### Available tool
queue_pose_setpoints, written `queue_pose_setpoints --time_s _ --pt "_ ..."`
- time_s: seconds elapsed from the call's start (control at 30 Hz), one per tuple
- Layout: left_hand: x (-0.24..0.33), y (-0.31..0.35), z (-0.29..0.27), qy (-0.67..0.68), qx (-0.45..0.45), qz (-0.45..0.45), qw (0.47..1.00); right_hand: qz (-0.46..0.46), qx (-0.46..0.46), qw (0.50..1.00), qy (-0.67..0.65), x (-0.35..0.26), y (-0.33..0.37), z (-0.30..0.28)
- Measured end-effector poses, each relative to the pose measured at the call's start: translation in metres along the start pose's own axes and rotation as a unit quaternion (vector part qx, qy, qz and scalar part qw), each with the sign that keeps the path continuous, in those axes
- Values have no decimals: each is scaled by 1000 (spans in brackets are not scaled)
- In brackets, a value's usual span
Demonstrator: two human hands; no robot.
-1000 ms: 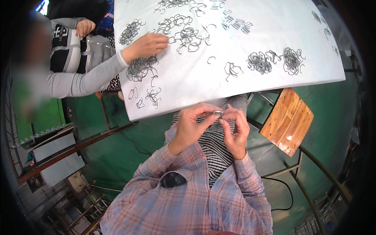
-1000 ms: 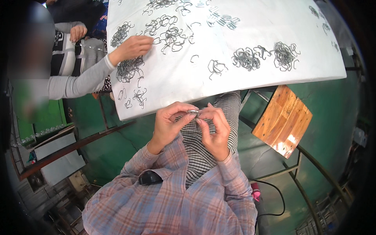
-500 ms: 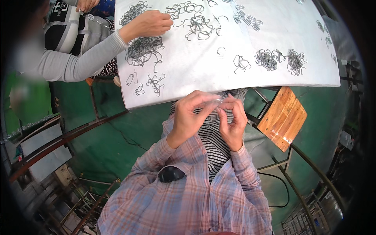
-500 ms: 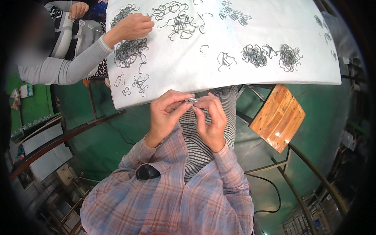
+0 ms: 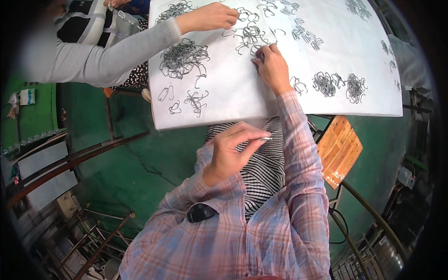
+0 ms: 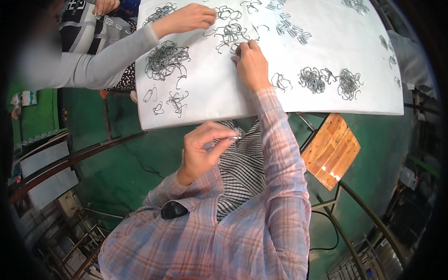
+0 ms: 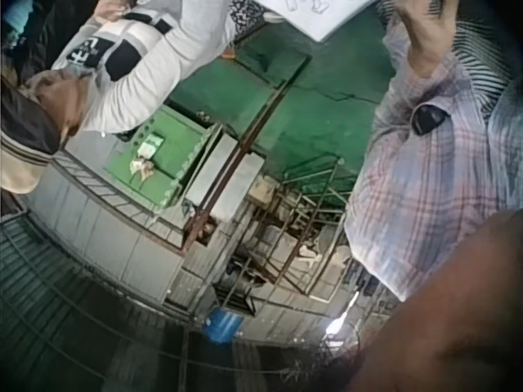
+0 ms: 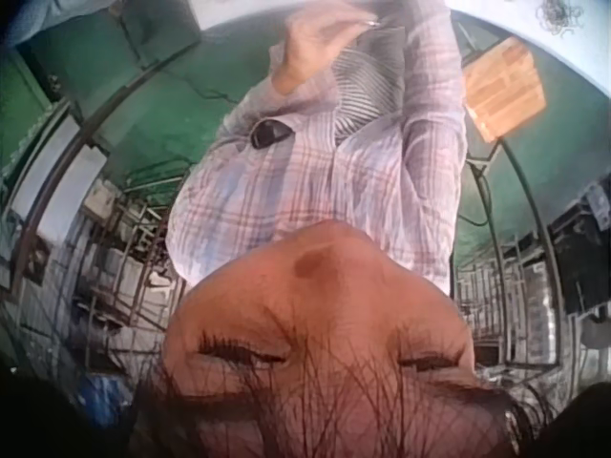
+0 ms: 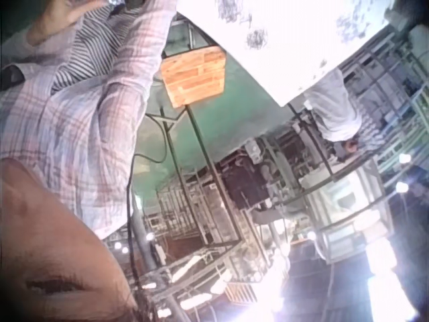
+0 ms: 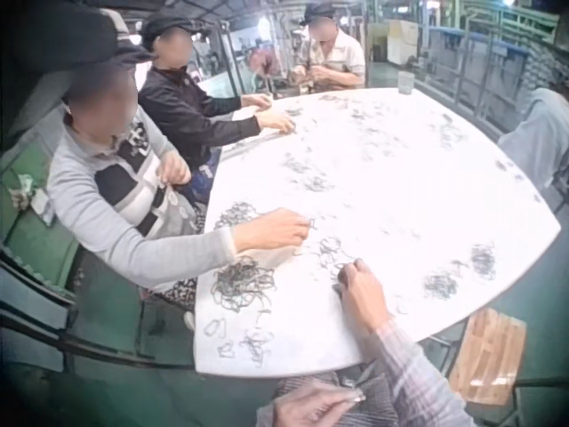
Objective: The person sits at a table and links small metal paperclips together by hand, forming chains. They repeatedly pick up individual clips, interlock them, and place the growing chain on the table surface.
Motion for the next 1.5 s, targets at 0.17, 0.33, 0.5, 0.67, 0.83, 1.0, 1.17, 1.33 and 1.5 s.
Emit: queue_pose_setpoints --time_s 0.17,0.33,0.5,0.67,0.83,1.0,1.17,1.33,1.5 --pt "-3 4 1 30 11 3 999 -46 -49 994 83 -9 2 12" --pt "-16 6 11 42 -5 -24 999 103 -134 962 -213 6 63 -36" --pt "-39 16 17 70 3 -84 994 254 -137 812 -507 11 147 -84" --pt "-47 18 22 142 42 -141 979 213 -109 805 -543 10 181 -90" --pt "-41 15 30 121 36 -133 983 196 -64 820 -535 9 174 -89" --pt "-37 10 37 64 2 -118 991 147 -29 823 -547 4 168 -98" --pt "-46 -41 32 -69 -55 -63 994 111 0 863 -492 3 175 -111" --pt "-75 -162 69 -174 -80 65 979 75 15 876 -476 0 178 -123" --pt "-147 -275 119 -332 16 141 932 66 27 888 -453 2 184 -130"
Point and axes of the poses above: each hand's wrist, its own y-axis away from the middle knuckle, its own z-axis out of the palm, x = y × z, the point moved 10 cm from there along -y, towards the middle knuckle, and after that the axes turned 8 degrees about z, right-handed, at the moved point
